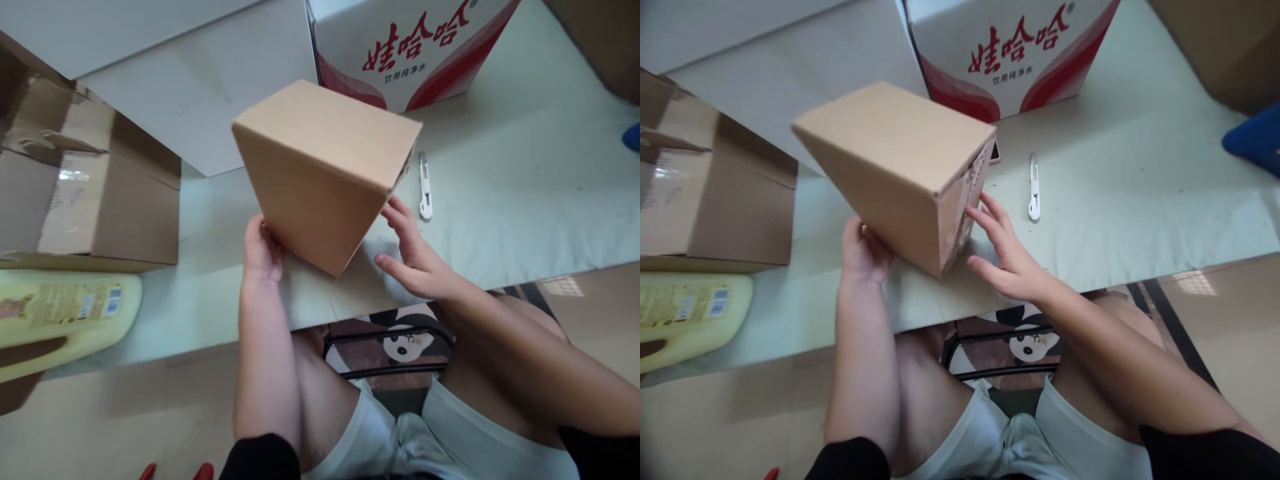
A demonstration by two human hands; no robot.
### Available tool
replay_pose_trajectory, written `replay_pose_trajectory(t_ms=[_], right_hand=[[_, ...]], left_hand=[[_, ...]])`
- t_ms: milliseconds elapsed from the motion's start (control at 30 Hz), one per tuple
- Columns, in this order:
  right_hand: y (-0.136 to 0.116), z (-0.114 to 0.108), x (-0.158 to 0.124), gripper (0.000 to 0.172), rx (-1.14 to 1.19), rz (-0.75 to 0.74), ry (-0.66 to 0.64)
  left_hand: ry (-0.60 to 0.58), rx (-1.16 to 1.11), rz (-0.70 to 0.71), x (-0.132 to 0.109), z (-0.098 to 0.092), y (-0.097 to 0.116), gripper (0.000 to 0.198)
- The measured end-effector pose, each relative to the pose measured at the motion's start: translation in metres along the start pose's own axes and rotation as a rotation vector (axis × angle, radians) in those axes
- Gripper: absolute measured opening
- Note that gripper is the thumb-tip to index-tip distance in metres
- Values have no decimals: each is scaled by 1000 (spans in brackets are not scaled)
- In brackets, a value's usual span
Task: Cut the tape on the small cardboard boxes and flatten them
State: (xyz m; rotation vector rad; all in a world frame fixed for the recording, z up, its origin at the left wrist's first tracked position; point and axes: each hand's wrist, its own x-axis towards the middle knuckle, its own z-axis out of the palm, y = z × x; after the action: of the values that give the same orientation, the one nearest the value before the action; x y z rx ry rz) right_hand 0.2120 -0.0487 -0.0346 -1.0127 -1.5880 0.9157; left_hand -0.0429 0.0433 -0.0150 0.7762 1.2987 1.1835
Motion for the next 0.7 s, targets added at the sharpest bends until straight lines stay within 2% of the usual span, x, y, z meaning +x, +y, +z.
replay_pose_trajectory(t_ms=[100, 233, 333, 467, 600, 700], right_hand=[[4, -5, -1, 73, 36, 34, 64], [1, -9, 1, 68, 89, 32, 135], [-4, -9, 2, 58, 111, 41, 193], [-5, -8, 2, 42, 150, 7, 214], [1, -8, 1, 50, 149, 0, 263], [4, -9, 0, 57, 137, 27, 302]], left_hand=[[-64, 35, -115, -3, 6, -1, 47], [-276, 92, -251, -4, 6, -5, 65], [-411, 98, -295, -4, 3, -10, 80], [-526, 178, -354, -11, 4, -5, 88], [-619, 284, -424, -24, 8, 8, 89], [-704, 382, -495, -27, 9, 9, 96]])
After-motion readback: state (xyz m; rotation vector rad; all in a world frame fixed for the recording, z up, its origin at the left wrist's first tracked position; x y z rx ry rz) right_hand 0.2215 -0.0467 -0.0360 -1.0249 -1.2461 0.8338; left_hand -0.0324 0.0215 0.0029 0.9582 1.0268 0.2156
